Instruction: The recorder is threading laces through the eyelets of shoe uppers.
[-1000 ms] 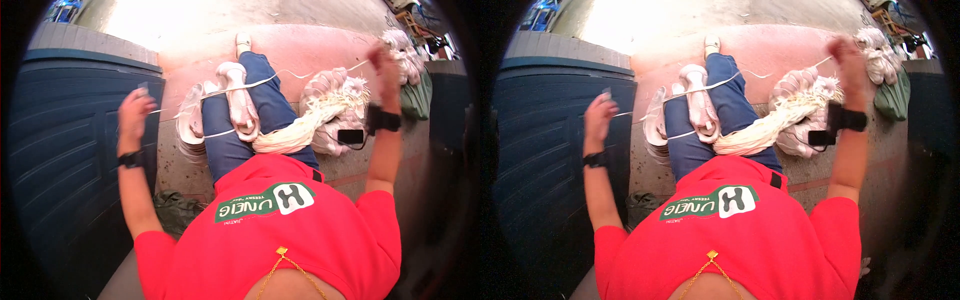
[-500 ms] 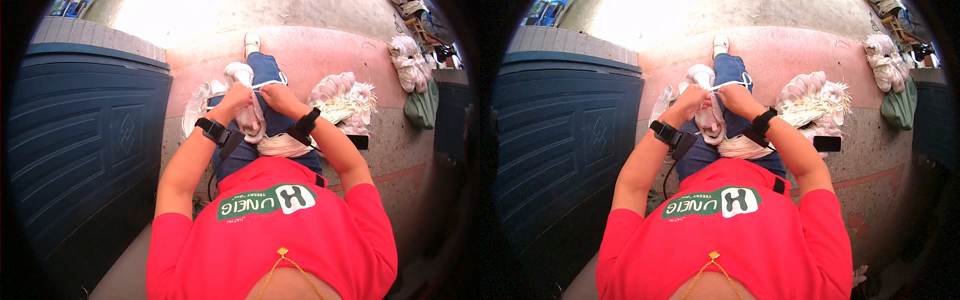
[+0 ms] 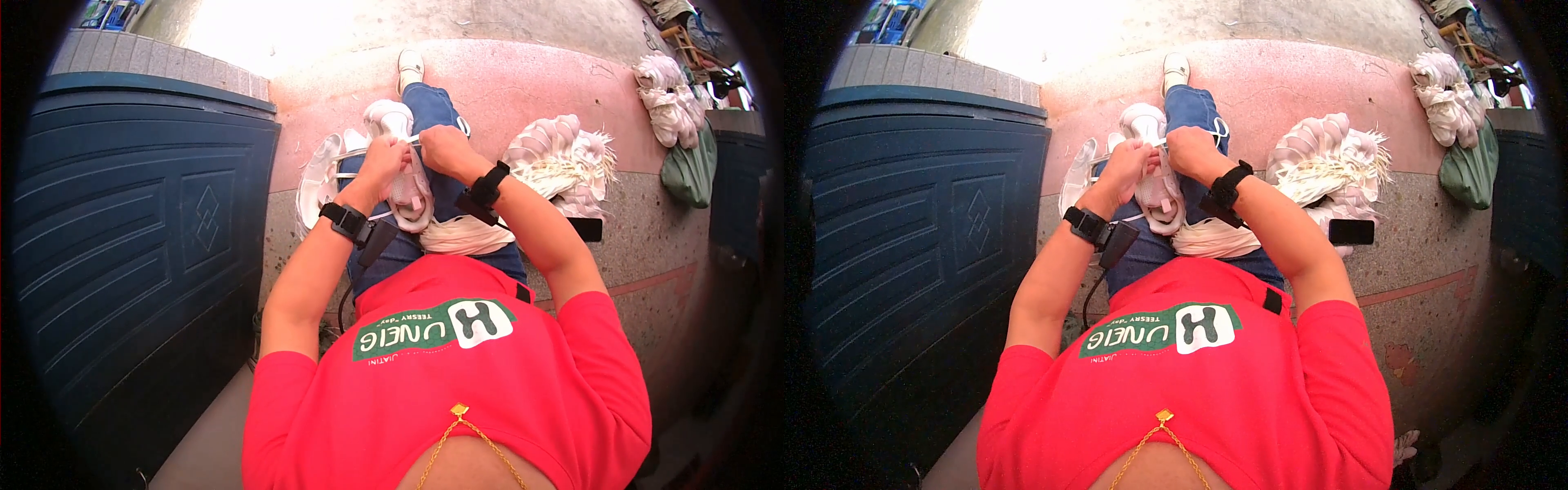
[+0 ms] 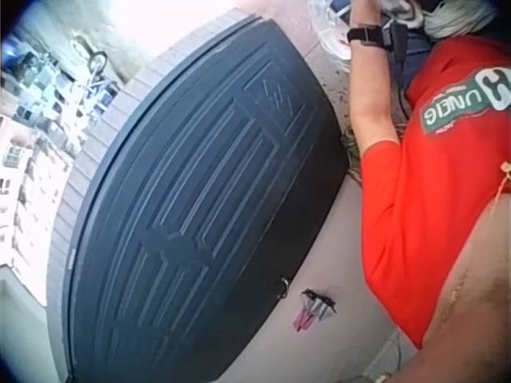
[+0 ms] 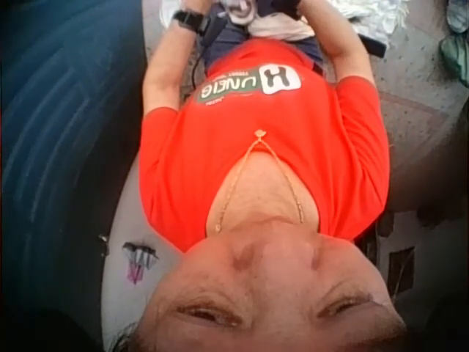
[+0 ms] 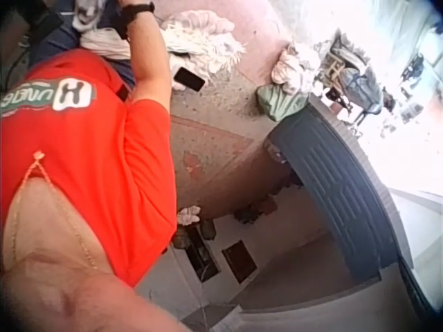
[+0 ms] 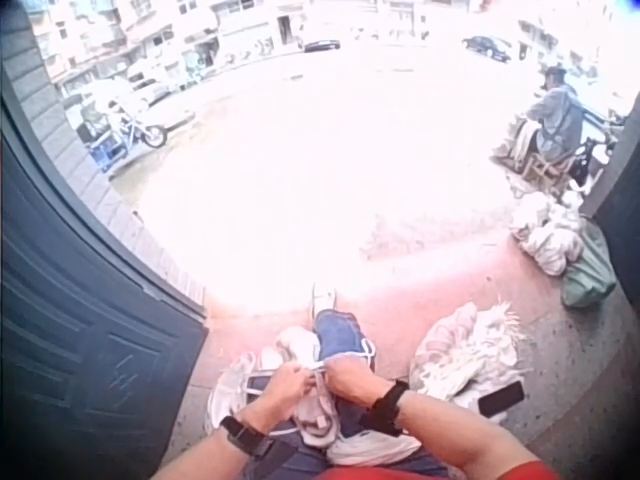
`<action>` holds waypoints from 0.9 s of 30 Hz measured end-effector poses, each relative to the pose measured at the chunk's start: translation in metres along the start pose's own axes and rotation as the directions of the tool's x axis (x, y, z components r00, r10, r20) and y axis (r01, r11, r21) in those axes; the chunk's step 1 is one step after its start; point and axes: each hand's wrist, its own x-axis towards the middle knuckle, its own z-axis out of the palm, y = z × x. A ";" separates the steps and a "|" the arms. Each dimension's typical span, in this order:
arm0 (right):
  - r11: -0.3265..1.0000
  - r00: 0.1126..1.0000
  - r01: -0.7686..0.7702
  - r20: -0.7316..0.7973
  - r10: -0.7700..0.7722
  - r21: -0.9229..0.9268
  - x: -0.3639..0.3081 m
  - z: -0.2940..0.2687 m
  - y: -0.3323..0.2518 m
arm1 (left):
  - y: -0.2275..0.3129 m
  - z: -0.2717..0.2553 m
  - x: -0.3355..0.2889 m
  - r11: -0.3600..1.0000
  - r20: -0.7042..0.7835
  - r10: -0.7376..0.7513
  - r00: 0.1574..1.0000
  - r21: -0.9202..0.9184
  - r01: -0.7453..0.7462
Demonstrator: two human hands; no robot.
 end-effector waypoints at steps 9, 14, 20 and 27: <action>0.987 0.939 0.162 -0.306 -0.158 -0.012 0.000 0.012 0.007 | 0.011 0.002 -0.015 0.999 -0.087 0.037 0.995 0.037 -0.034; 0.992 0.931 0.114 -0.342 -0.125 -0.051 -0.007 0.017 0.000 | 0.007 -0.020 -0.015 0.656 -0.193 0.453 0.870 0.734 -0.179; 0.986 0.963 0.152 -0.214 -0.164 -0.070 -0.018 0.014 -0.006 | 0.011 0.002 -0.012 0.452 -0.150 0.370 0.917 0.891 -0.036; 0.987 0.987 0.154 0.038 -0.156 0.048 -0.002 0.007 0.005 | 0.010 0.011 -0.006 0.189 -0.091 0.412 0.907 0.982 0.013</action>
